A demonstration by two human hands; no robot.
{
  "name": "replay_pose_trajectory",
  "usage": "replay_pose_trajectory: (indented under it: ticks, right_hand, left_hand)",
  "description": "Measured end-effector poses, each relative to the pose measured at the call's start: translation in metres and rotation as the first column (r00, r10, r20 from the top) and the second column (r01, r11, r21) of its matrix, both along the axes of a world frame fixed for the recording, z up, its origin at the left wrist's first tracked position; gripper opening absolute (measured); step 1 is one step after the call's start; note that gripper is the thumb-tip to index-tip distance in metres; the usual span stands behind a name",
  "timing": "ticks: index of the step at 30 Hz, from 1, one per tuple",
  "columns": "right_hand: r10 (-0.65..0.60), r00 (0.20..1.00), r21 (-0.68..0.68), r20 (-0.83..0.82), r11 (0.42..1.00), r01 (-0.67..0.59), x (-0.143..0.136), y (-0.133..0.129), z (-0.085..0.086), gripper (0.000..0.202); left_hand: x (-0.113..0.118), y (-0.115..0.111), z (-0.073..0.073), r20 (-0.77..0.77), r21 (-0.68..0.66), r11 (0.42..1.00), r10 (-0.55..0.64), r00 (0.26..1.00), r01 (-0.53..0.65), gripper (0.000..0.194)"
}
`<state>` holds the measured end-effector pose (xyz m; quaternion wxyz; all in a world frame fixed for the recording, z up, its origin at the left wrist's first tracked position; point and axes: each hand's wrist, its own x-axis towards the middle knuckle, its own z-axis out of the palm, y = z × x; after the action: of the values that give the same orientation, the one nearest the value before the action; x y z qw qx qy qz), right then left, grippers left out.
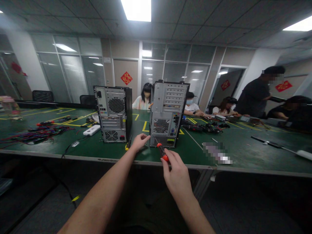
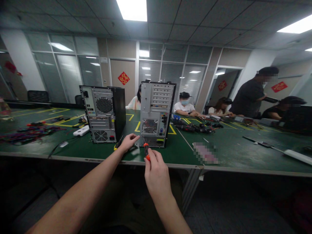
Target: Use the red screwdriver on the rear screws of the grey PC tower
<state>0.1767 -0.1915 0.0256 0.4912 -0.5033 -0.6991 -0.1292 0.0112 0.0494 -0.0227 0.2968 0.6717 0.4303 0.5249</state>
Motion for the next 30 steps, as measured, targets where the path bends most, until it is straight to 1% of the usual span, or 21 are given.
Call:
replay_pose_trajectory:
  ticks: [2, 4, 6, 9, 11, 16, 19, 21, 23, 25, 30]
  right_hand:
    - [-0.029, 0.999, 0.015, -0.037, 0.999, 0.03, 0.001, 0.001, -0.0013, 0.031]
    - [-0.034, 0.999, 0.034, -0.038, 0.999, 0.035, 0.002, 0.001, -0.0013, 0.027]
    - [-0.019, 1.0, 0.044, -0.005, 0.999, 0.019, 0.0025, -0.0001, 0.0003, 0.025]
    - [0.014, 0.997, 0.035, 0.072, 0.999, -0.016, 0.0023, -0.0023, 0.0036, 0.03]
    - [0.029, 0.995, 0.031, 0.096, 0.999, -0.032, 0.0015, -0.0032, 0.0047, 0.033]
    - [-0.017, 1.0, -0.019, 0.007, 1.0, 0.017, 0.0001, -0.0029, 0.0028, 0.019]
    - [-0.012, 1.0, -0.044, 0.004, 0.999, 0.012, 0.0004, -0.0032, 0.0032, 0.02]
    - [0.017, 0.999, -0.03, 0.046, 0.999, -0.016, 0.0005, -0.004, 0.0048, 0.023]
    - [0.043, 0.993, -0.021, 0.106, 0.999, -0.041, 0.0002, -0.0048, 0.0063, 0.03]
    - [0.053, 0.99, -0.021, 0.131, 0.998, -0.051, -0.0006, -0.0048, 0.0062, 0.033]
    - [-0.006, 1.0, -0.062, -0.004, 0.998, 0.006, -0.002, -0.0015, 0.0009, 0.019]
  left_hand:
    - [0.0001, -0.0001, 0.0003, -0.004, -0.003, 1.0, 0.0, 1.0, 0.0, 0.047]
    - [0.0, -0.0002, 0.0007, -0.007, -0.004, 1.0, 0.001, 1.0, -0.001, 0.047]
    - [-0.0004, -0.0001, 0.0007, -0.014, -0.005, 1.0, 0.002, 1.0, -0.002, 0.047]
    - [-0.0009, 0.0, 0.0003, -0.018, -0.001, 1.0, 0.002, 1.0, -0.002, 0.047]
    - [-0.0009, -0.0001, 0.0002, -0.016, -0.001, 1.0, 0.002, 1.0, -0.002, 0.047]
    - [-0.0003, -0.0024, 0.0022, -0.011, -0.011, 1.0, -0.003, 1.0, 0.003, 0.047]
    - [-0.0003, -0.003, 0.0029, -0.006, -0.01, 1.0, -0.001, 1.0, 0.001, 0.047]
    - [-0.0003, -0.0024, 0.0022, -0.004, -0.006, 1.0, 0.0, 1.0, 0.0, 0.047]
    - [-0.0004, -0.0014, 0.001, 0.001, -0.004, 1.0, 0.001, 1.0, -0.001, 0.048]
    - [-0.0006, -0.0007, 0.0002, 0.004, -0.002, 1.0, -0.005, 1.0, 0.005, 0.048]
    - [-0.0001, -0.0026, 0.0021, 0.015, -0.005, 1.0, -0.011, 1.0, 0.011, 0.049]
